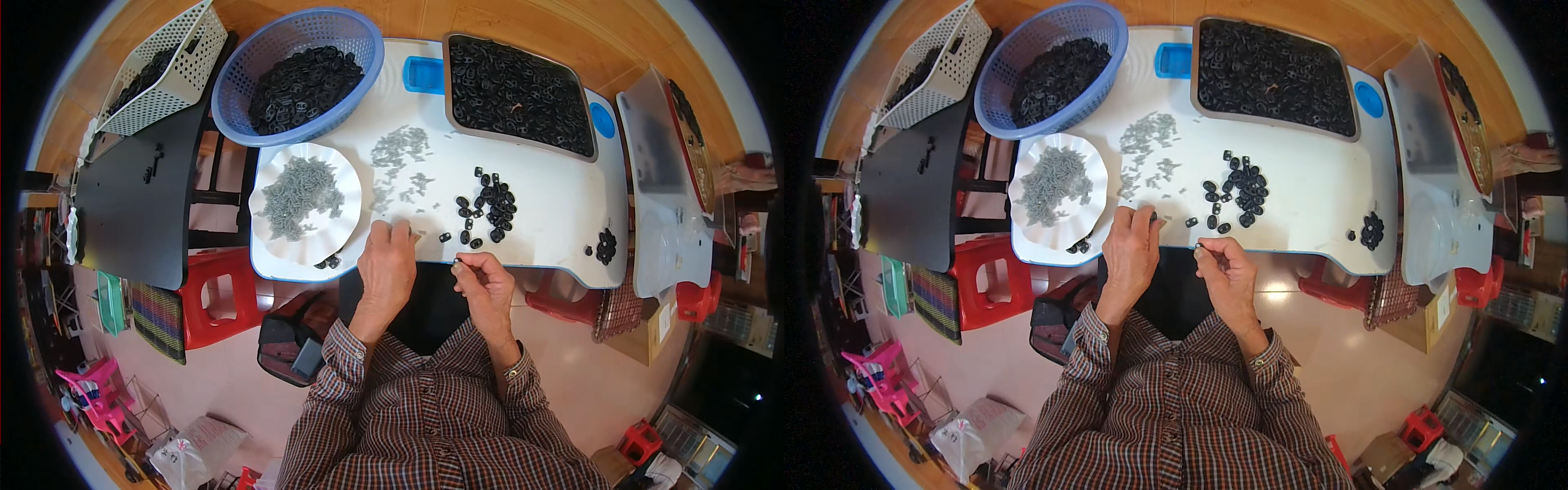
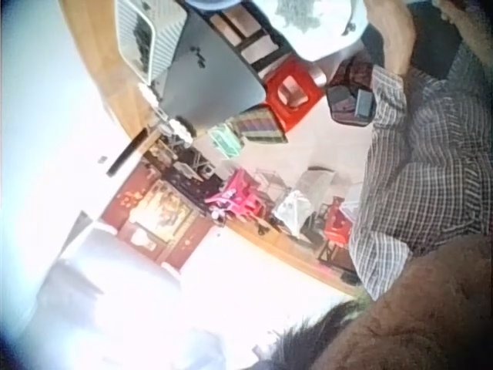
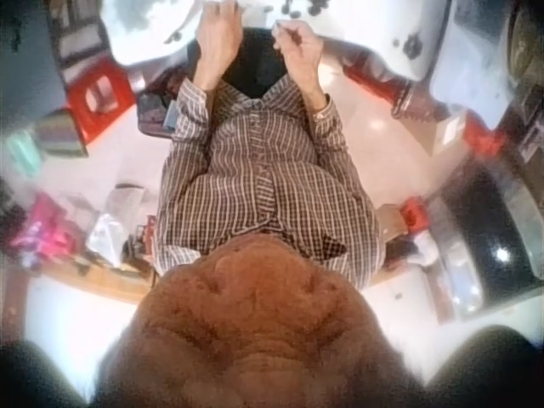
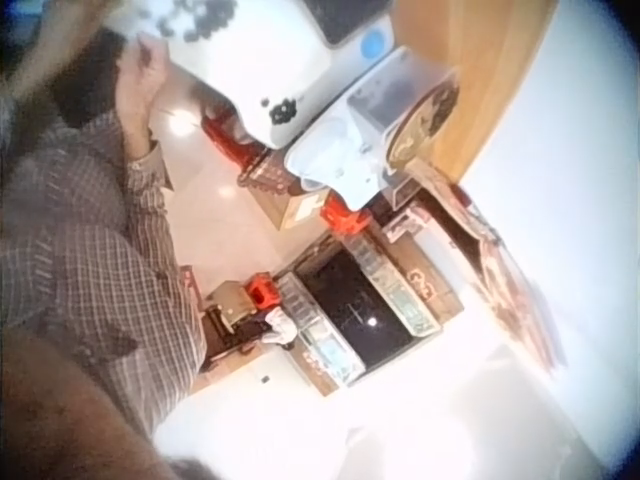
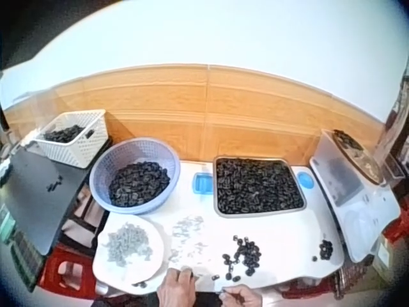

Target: The person sorts small black plastic parts and silver pins by hand, then assembles them on a white tray.

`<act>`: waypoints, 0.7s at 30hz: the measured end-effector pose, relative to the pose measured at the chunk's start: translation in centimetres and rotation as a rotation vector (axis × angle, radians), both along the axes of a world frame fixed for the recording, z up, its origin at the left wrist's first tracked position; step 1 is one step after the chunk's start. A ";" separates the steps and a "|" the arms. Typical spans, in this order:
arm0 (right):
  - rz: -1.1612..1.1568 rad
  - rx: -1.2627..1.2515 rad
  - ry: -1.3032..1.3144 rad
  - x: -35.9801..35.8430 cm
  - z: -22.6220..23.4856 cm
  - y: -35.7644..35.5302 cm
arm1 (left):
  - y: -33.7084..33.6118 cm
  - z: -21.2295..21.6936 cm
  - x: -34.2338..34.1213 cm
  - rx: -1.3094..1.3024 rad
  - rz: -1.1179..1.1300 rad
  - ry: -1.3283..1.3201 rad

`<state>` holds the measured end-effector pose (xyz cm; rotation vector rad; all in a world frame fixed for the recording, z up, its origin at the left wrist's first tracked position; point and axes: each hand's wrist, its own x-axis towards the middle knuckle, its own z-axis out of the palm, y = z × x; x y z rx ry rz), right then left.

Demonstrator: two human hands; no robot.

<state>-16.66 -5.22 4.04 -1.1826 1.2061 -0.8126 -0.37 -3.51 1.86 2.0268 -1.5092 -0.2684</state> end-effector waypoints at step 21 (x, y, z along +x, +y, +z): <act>-0.067 -0.006 -0.152 0.4 2.6 0.0 | 1.6 1.2 -0.8 -0.149 -0.165 1.549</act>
